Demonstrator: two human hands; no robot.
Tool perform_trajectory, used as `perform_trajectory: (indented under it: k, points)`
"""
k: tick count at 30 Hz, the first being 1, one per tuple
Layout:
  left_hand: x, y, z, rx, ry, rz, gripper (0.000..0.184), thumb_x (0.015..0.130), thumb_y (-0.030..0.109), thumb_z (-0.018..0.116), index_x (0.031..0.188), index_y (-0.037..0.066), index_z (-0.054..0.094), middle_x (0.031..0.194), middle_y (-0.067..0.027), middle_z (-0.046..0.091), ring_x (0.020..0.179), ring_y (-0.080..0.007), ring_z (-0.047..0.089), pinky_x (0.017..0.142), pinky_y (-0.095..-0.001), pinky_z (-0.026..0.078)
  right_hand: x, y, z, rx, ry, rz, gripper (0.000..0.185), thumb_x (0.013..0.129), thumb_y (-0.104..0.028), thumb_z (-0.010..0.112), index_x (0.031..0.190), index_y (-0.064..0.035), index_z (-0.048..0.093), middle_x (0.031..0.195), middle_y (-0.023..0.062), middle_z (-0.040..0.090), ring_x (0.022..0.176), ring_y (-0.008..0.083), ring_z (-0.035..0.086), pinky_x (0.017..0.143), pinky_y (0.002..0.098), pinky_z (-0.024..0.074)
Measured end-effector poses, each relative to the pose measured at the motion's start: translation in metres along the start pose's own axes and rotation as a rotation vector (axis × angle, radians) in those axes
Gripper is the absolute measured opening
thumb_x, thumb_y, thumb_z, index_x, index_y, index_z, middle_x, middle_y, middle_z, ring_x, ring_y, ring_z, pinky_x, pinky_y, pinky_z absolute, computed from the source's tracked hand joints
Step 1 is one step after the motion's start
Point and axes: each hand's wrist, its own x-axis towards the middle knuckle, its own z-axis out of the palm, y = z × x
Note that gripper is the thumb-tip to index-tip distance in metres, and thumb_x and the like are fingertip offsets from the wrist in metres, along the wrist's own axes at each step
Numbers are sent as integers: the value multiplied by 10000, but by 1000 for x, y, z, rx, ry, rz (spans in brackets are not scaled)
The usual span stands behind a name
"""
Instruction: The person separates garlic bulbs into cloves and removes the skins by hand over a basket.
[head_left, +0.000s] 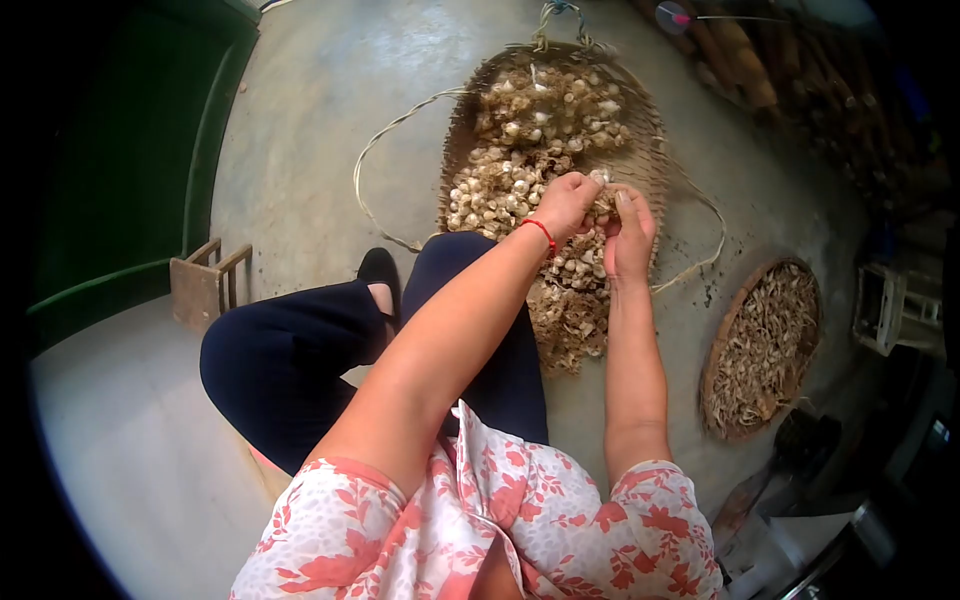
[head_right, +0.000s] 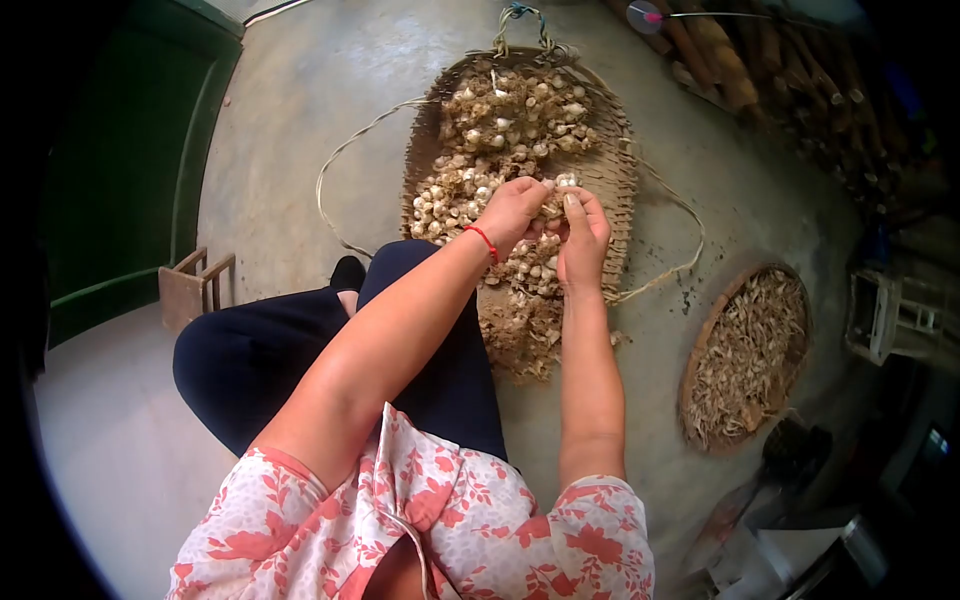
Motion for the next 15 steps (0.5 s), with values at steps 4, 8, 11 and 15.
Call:
perform_trajectory:
  k: [4, 8, 11, 15]
  points:
    - [-1, -1, 4, -217, 4, 27, 204, 936, 244, 519, 887, 46, 532, 702, -27, 536, 487, -88, 429, 433, -233, 351, 3, -12, 5, 123, 60, -1, 188, 913, -149, 519, 1043, -14, 543, 879, 58, 597, 643, 100, 537, 564, 229, 463]
    - [-2, 3, 0, -241, -34, 0, 228, 934, 274, 529, 886, 52, 548, 690, -18, 533, 487, -84, 413, 435, -229, 337, 3, -26, 5, 190, 47, 10, 201, 921, -131, 478, 1079, -12, 510, 914, 92, 604, 686, 122, 564, 577, 234, 487]
    - [-9, 9, 6, 78, -83, -52, 287, 926, 324, 545, 839, 52, 571, 662, 0, 520, 475, -82, 396, 431, -227, 314, -2, -23, 12, -3, 5, -3, 214, 932, -184, 482, 1072, -26, 511, 897, 92, 601, 709, 118, 567, 574, 232, 478]
    - [7, -10, -1, 289, -41, 74, 374, 918, 363, 552, 770, 21, 575, 584, 19, 465, 450, -82, 366, 418, -251, 296, -5, -19, -3, -529, 19, 75, 311, 943, -354, 511, 985, -47, 546, 811, 51, 575, 724, 102, 530, 598, 237, 439]
